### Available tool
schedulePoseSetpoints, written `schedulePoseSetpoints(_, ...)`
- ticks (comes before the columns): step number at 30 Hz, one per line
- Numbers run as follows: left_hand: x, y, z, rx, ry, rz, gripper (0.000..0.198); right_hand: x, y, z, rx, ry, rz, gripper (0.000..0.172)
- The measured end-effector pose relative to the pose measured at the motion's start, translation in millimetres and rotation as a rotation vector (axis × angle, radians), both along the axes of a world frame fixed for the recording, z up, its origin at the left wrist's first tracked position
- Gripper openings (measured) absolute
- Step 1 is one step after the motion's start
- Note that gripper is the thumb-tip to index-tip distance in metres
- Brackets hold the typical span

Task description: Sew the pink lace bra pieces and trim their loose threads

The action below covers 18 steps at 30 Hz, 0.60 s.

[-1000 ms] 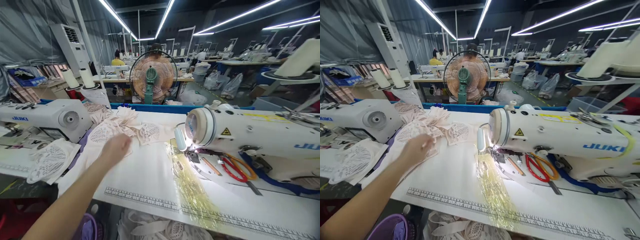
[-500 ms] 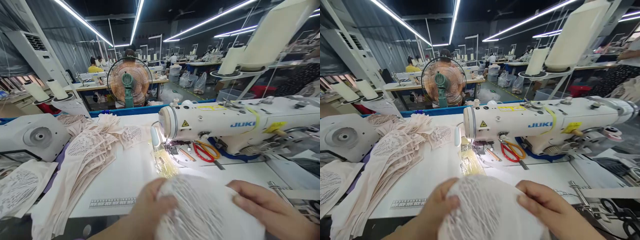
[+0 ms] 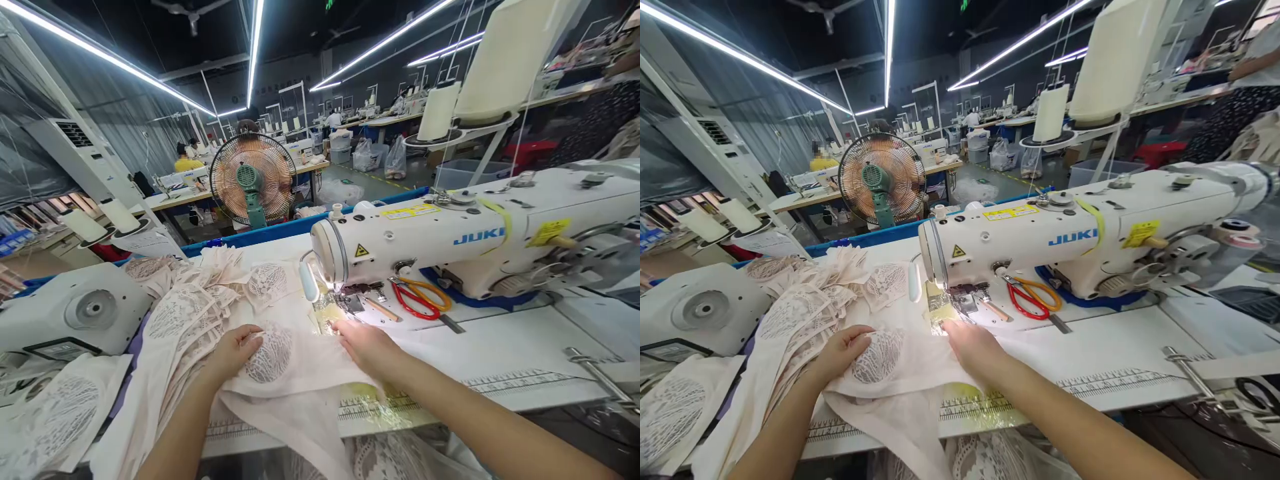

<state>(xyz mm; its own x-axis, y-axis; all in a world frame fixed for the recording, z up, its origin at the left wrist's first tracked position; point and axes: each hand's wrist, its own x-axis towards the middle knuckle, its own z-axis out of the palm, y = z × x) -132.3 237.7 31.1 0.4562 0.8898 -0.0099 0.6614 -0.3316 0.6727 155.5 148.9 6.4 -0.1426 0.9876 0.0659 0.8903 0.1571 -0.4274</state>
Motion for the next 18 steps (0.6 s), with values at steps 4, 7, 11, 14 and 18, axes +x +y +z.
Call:
schedulePoseSetpoints(4, -10.9, 18.2, 13.4, 0.230, 0.275, 0.024, 0.038, -11.8, 17.4, -5.7, 0.085, -0.161, -0.010, 0.025)
schedulePoseSetpoints(7, -2.0, 32.2, 22.4, 0.468, 0.460, -0.023, 0.036, -16.2, 21.4, -7.0, 0.149, -0.249, -0.004, 0.022)
schedulePoseSetpoints(11, 4.9, 61.5, 15.4, 0.594, 0.583, -0.002, 0.035, -20.5, 13.9, -16.1, 0.208, -0.328, -0.025, 0.023)
schedulePoseSetpoints(14, -8.3, 83.0, 2.2, 0.624, 0.646, 0.093, 0.034, -20.7, 8.5, -25.7, 0.246, -0.352, -0.030, 0.028)
schedulePoseSetpoints(18, -34.8, 98.3, -9.8, 0.645, 0.679, 0.164, 0.035, -18.2, 10.5, -32.1, 0.264, -0.346, -0.016, 0.033)
